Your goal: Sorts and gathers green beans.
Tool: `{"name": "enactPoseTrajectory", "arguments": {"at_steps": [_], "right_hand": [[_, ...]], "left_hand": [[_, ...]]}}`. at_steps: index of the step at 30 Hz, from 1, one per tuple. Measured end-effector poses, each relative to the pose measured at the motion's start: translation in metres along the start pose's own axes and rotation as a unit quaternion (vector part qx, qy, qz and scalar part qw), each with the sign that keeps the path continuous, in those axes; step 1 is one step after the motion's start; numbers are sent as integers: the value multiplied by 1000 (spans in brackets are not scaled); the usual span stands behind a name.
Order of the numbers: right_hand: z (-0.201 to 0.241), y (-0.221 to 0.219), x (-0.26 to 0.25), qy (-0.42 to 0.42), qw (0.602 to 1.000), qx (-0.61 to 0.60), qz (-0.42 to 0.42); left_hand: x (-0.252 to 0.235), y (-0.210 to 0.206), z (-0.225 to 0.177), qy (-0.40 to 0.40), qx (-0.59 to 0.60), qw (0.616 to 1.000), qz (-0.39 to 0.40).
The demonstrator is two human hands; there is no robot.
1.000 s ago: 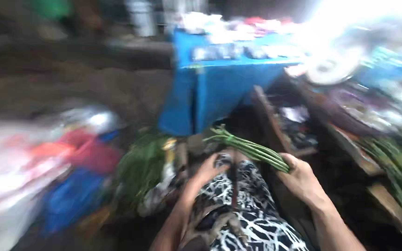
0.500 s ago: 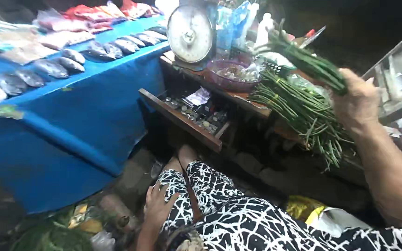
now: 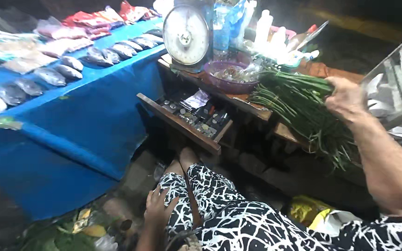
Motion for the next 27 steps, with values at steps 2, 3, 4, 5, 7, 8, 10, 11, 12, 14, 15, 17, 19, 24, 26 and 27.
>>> {"name": "enactPoseTrajectory", "arguments": {"at_steps": [2, 3, 4, 5, 7, 8, 10, 11, 12, 14, 15, 17, 19, 24, 26, 27], "right_hand": [[6, 22, 2, -6, 999, 27, -41], [5, 28, 7, -6, 998, 33, -56], [1, 27, 13, -3, 997, 34, -68], [-6, 19, 20, 10, 997, 38, -70], [-21, -14, 23, 29, 998, 43, -28], [-28, -30, 21, 22, 999, 43, 1], [-35, -40, 16, 1, 999, 36, 25], [-35, -40, 14, -6, 999, 31, 33], [-37, -40, 12, -14, 998, 23, 51], [-42, -42, 4, -24, 993, -15, 115], [-40, -44, -1, -20, 987, -42, 156], [-16, -41, -5, -11, 973, -98, 210], [4, -45, -18, 7, 974, -94, 207], [25, -91, -61, 5, 981, -47, 189], [29, -92, -68, 9, 979, -97, 180], [32, -87, -68, 16, 976, -127, 174]], "left_hand": [[-2, 0, 1, -8, -13, 1000, -13], [-3, -1, 2, -10, -16, 1000, -18], [-4, -2, 2, -10, -13, 1000, -21], [-4, -1, 2, -8, -12, 1000, -19], [-4, -1, 0, -7, -14, 1000, -14], [-4, -2, 1, -10, -16, 1000, -16], [-5, -3, 3, -12, -22, 999, -20], [-5, -3, 4, -13, -27, 999, -22], [-6, -4, 5, -12, -28, 999, -21], [-7, -4, 5, -7, -22, 1000, -17], [-6, -4, 5, -3, -18, 1000, -16], [-5, -3, 5, 5, -18, 1000, -9], [-6, -3, 2, 4, -22, 1000, -7], [-7, -5, 1, -6, -31, 999, -13], [-8, -4, 3, -11, -27, 999, -18], [-8, -5, 5, -11, -20, 1000, -18]]}}
Point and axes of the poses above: each hand's wrist, its own x-axis away from the middle knuckle, its own y-axis out of the back of the hand, z = x × y, the point moved 9 cm from there along -x, towards the middle knuckle, and after that the axes turned 10 degrees about -x, right-handed, at the moved point
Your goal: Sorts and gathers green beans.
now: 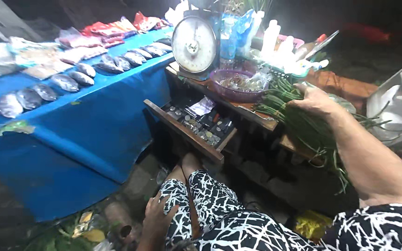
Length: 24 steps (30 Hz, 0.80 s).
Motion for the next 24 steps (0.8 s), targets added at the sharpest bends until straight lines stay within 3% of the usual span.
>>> {"name": "enactPoseTrajectory", "arguments": {"at_steps": [3, 9, 11, 16, 19, 24], "right_hand": [[2, 9, 5, 10, 1000, -4, -15], [18, 60, 30, 11, 986, -9, -167], [20, 71, 34, -1, 984, -34, -176], [21, 42, 23, -9, 993, -40, -114], [14, 12, 9, 19, 997, 19, -72], [-4, -13, -5, -65, 994, 90, 24]], "left_hand": [[3, 1, 1, 6, 36, 999, 6], [4, 0, 3, -1, 45, 999, -19], [2, 0, 4, 14, 58, 998, -4], [1, 2, -1, -5, 51, 999, -18], [3, 4, -1, 10, 58, 998, -3], [2, 1, 4, 23, 70, 997, -2]]}}
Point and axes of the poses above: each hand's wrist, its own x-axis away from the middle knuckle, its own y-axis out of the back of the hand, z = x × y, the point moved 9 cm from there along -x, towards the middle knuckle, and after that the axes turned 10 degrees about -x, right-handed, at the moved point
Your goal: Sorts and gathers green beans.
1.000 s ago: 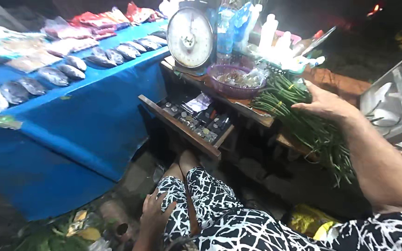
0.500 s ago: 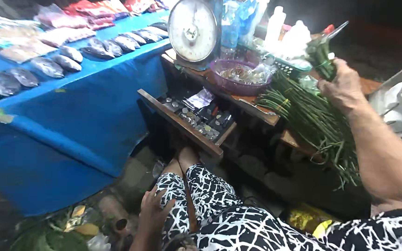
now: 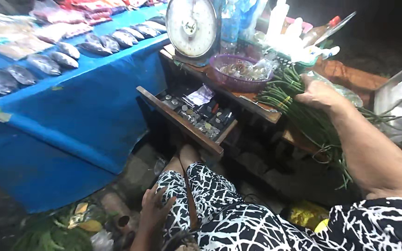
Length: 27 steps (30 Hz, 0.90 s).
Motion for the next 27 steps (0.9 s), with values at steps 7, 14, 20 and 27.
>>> {"name": "enactPoseTrajectory", "arguments": {"at_steps": [7, 14, 20, 27], "right_hand": [[9, 29, 21, 0, 996, -22, -90], [6, 52, 38, 43, 976, -176, -119], [-10, 75, 44, 64, 937, -315, -138], [-22, 84, 48, 96, 892, -416, -151]], "left_hand": [[2, 1, 1, -7, 0, 1000, -15], [3, 3, -2, -9, -2, 1000, -8], [1, -2, 2, -11, -2, 1000, -16], [-1, 0, 1, -10, 2, 1000, -6]]}}
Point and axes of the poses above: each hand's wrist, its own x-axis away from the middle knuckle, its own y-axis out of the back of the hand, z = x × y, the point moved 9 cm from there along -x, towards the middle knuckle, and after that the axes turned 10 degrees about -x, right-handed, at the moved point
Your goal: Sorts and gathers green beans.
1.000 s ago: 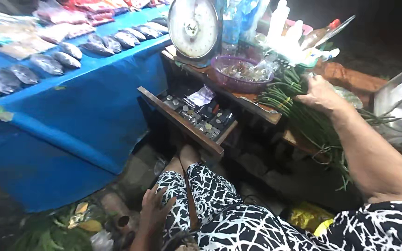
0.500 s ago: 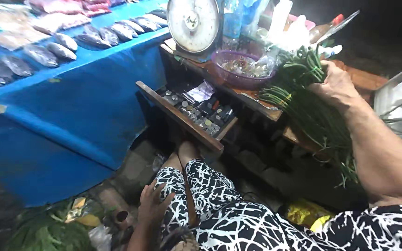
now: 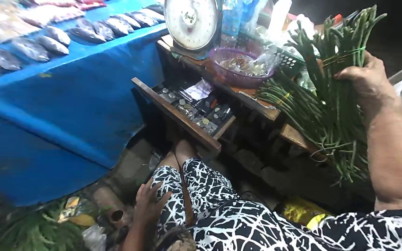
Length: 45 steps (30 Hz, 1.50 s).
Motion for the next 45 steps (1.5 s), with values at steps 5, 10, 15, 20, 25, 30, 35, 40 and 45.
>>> {"name": "enactPoseTrajectory", "arguments": {"at_steps": [5, 10, 15, 20, 25, 30, 35, 40, 45], "right_hand": [[1, -1, 2, -1, 1000, 17, -6], [1, -16, 4, -7, 990, 139, -1], [-28, -45, -4, -41, 945, 323, 30], [-44, -56, -8, -40, 915, 395, 68], [-49, -56, -10, -49, 887, 452, 75], [-47, -63, -10, -27, 888, 457, 52], [-57, -60, -9, -27, 889, 453, 54], [-61, -69, -7, -24, 876, 479, 49], [-58, -70, -3, -14, 870, 491, 29]], "left_hand": [[0, 1, -1, -1, -2, 1000, -5], [1, 1, 1, 0, 8, 1000, -8], [2, 1, 1, 0, 16, 1000, -8], [2, -1, 5, -8, 5, 1000, -14], [1, -1, 4, -10, 24, 999, -21], [3, -3, 7, -10, 16, 1000, -6], [0, -4, 6, -76, 34, 996, -18], [-7, -7, 8, -89, -14, 996, 10], [-6, -4, -1, -98, -53, 994, 5]]}}
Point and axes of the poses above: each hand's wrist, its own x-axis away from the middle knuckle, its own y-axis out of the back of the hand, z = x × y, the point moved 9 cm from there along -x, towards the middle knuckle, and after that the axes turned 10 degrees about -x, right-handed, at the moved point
